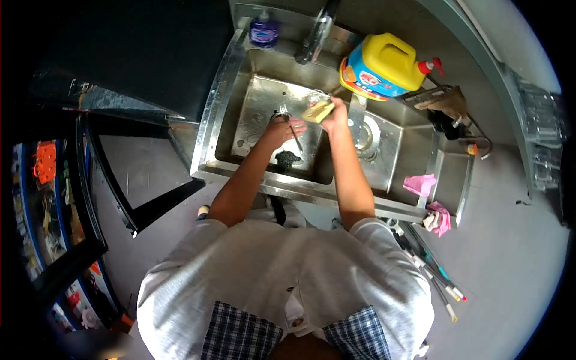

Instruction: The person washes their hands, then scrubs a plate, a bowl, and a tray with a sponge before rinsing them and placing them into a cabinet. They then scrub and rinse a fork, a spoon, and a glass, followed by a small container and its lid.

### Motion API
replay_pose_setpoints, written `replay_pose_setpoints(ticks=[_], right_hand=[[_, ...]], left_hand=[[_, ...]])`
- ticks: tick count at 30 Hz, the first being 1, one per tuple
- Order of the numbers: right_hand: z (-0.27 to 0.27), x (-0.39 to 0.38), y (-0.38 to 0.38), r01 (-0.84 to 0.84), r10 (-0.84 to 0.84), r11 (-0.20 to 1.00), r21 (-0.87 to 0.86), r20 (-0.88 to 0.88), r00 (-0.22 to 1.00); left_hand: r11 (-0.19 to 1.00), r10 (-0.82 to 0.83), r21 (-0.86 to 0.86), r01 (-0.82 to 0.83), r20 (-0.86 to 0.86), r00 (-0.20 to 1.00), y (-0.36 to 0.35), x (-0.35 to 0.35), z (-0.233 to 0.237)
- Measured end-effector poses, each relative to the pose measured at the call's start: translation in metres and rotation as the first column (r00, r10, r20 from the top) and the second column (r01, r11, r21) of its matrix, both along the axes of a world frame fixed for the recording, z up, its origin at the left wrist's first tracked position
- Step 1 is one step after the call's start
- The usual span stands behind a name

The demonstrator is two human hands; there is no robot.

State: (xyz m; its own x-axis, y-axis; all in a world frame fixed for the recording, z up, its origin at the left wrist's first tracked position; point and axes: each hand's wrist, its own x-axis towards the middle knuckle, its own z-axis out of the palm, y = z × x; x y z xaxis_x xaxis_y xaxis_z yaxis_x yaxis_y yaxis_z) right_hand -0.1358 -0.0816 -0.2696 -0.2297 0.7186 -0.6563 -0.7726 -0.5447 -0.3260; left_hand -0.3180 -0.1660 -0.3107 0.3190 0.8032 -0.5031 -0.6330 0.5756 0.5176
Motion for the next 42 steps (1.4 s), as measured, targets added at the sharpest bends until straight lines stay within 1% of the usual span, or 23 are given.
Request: replay_pose_setpoints(ticks=[2, 3, 4, 6, 9, 10, 12, 14, 15, 18, 19, 22, 23, 26, 27, 28, 30, 31, 34, 35, 36, 38, 42], right_hand=[[-0.012, 0.019, -0.024, 0.034, -0.050, 0.991, -0.130, -0.127, 0.991], [-0.018, 0.027, -0.035, 0.003, -0.015, 0.997, -0.077, -0.155, 0.988], [-0.017, 0.031, -0.044, -0.004, -0.001, 0.999, -0.034, -0.143, 0.990], [-0.011, 0.036, -0.051, -0.017, 0.021, 0.998, 0.059, -0.056, 0.998], [-0.013, 0.042, -0.051, 0.108, -0.110, 0.988, 0.112, 0.018, 0.994], [-0.013, 0.041, -0.052, 0.169, -0.175, 0.976, 0.138, 0.032, 0.984], [0.010, 0.038, -0.070, 0.183, -0.196, 0.964, 0.195, 0.053, 0.979], [-0.021, 0.045, -0.067, 0.147, -0.112, 0.956, 0.254, -0.147, 0.983], [0.000, 0.041, -0.076, 0.137, -0.111, 0.959, 0.249, -0.114, 0.987], [0.023, 0.049, -0.100, 0.156, -0.078, 0.941, 0.301, -0.257, 0.963], [0.027, 0.047, -0.103, 0.201, -0.139, 0.939, 0.280, -0.227, 0.964], [0.014, 0.047, -0.109, 0.042, -0.051, 0.891, 0.451, 0.009, 0.999], [0.005, 0.042, -0.110, 0.180, -0.253, 0.863, 0.473, 0.096, 0.963], [0.012, 0.047, -0.121, 0.020, -0.178, 0.914, 0.405, 0.357, 0.917], [0.034, 0.042, -0.127, -0.023, -0.135, 0.952, 0.304, 0.488, 0.862], [0.052, 0.038, -0.133, -0.107, -0.152, 0.947, 0.304, 0.715, 0.683], [0.073, 0.034, -0.143, -0.261, -0.177, 0.941, 0.216, 0.970, 0.163], [0.068, 0.033, -0.141, -0.280, -0.248, 0.937, 0.210, 0.963, -0.107], [0.087, 0.038, -0.145, -0.324, -0.057, 0.932, 0.162, 0.949, 0.310], [0.056, 0.044, -0.140, -0.246, -0.065, 0.923, 0.295, 0.752, 0.656], [0.069, 0.045, -0.141, -0.114, -0.038, 0.956, 0.269, 0.500, 0.865], [0.075, 0.044, -0.146, -0.064, -0.052, 0.908, 0.415, 0.262, 0.964], [0.057, 0.031, -0.139, -0.036, -0.081, 0.911, 0.411, 0.264, 0.961]], left_hand=[[0.994, -0.065, -0.095, 0.055, -0.102, 0.993, -0.003, 0.006, 0.006], [0.999, -0.030, -0.014, 0.030, 0.000, 1.000, -0.010, 0.008, 0.011], [0.999, 0.025, -0.023, -0.026, -0.055, 0.998, -0.016, 0.017, 0.035], [0.999, -0.031, -0.029, 0.026, -0.198, 0.980, -0.016, 0.028, 0.041], [0.973, -0.093, 0.186, 0.135, -0.218, 0.971, 0.000, 0.031, -0.023], [0.991, -0.053, 0.094, 0.094, -0.368, 0.928, -0.005, 0.042, 0.030], [0.997, 0.061, 0.059, -0.049, -0.208, 0.976, -0.016, 0.060, 0.071], [1.000, 0.021, 0.022, -0.017, -0.235, 0.972, -0.022, 0.074, 0.085], [1.000, 0.007, 0.009, -0.004, -0.247, 0.969, -0.021, 0.079, 0.089], [0.996, 0.076, -0.014, -0.083, -0.264, 0.962, -0.025, 0.086, 0.081], [0.996, 0.074, -0.016, -0.082, -0.289, 0.954, -0.026, 0.088, 0.079], [0.998, 0.059, 0.046, -0.046, -0.329, 0.943, -0.029, 0.099, 0.077], [0.999, 0.031, 0.052, -0.014, -0.344, 0.938, -0.030, 0.106, 0.077], [0.994, -0.037, 0.080, 0.075, -0.401, 0.915, -0.030, 0.113, 0.079], [0.989, -0.038, 0.112, 0.101, -0.467, 0.884, -0.033, 0.115, 0.090], [0.982, -0.070, 0.121, 0.146, -0.483, 0.873, -0.033, 0.111, 0.091], [0.965, -0.125, 0.138, 0.224, -0.511, 0.851, -0.030, 0.106, 0.085], [0.958, -0.052, 0.238, 0.160, -0.406, 0.913, -0.028, 0.107, 0.078], [0.854, -0.064, 0.438, 0.282, -0.450, 0.891, -0.036, 0.103, 0.091], [0.895, -0.113, 0.327, 0.304, -0.493, 0.862, -0.040, 0.100, 0.109], [0.886, -0.120, 0.336, 0.318, -0.497, 0.859, -0.037, 0.098, 0.106], [0.870, -0.130, 0.357, 0.341, -0.499, 0.857, -0.028, 0.093, 0.101], [0.757, -0.212, 0.313, 0.573, -0.713, 0.669, -0.017, 0.078, 0.118]])
